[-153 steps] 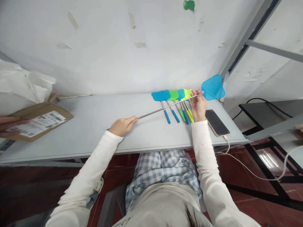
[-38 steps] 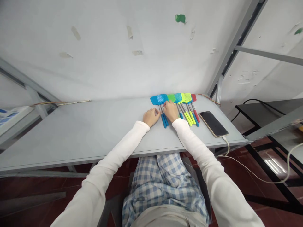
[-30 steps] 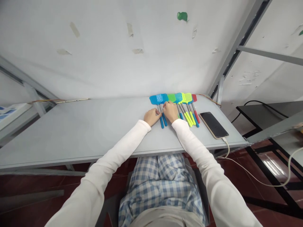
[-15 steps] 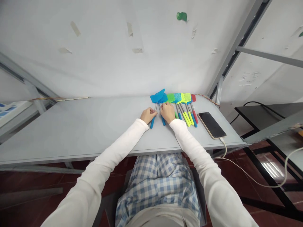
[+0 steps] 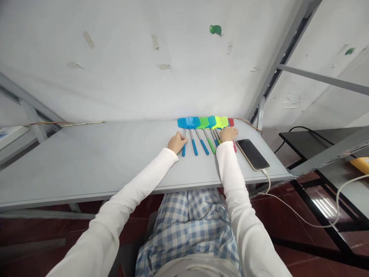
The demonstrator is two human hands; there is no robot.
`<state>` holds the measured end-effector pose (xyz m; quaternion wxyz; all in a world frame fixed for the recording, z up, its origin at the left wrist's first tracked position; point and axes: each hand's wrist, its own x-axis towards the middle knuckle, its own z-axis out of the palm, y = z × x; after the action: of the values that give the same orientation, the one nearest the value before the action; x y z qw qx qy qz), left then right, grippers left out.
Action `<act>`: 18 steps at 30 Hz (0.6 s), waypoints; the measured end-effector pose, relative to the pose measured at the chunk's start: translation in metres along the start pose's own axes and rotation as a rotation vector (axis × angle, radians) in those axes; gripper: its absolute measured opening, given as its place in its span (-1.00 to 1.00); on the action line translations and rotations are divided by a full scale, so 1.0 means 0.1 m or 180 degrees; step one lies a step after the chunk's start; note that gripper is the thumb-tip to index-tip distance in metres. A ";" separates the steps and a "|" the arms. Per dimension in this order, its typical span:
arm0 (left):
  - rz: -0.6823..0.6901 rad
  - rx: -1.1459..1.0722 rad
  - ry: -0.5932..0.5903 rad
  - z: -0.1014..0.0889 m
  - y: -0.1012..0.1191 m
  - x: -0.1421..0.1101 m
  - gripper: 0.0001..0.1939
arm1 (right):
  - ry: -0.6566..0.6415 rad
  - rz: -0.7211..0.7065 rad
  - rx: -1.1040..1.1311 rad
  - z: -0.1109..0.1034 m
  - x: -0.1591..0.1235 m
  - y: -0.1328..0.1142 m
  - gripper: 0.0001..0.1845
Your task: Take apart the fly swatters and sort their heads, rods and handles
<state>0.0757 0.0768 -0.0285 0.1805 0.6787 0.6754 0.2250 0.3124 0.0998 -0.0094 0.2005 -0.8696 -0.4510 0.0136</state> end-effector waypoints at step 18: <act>0.0515 -0.0347 0.0249 0.13 -0.14 -0.01 -0.86 | -0.0989 -0.0775 0.0460 -0.04 -0.15 -0.09 -0.67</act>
<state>0.0714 0.0771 -0.0469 0.1719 0.7109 0.6116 0.3016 0.2968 0.0912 -0.0052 0.1905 -0.7795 -0.5761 0.1556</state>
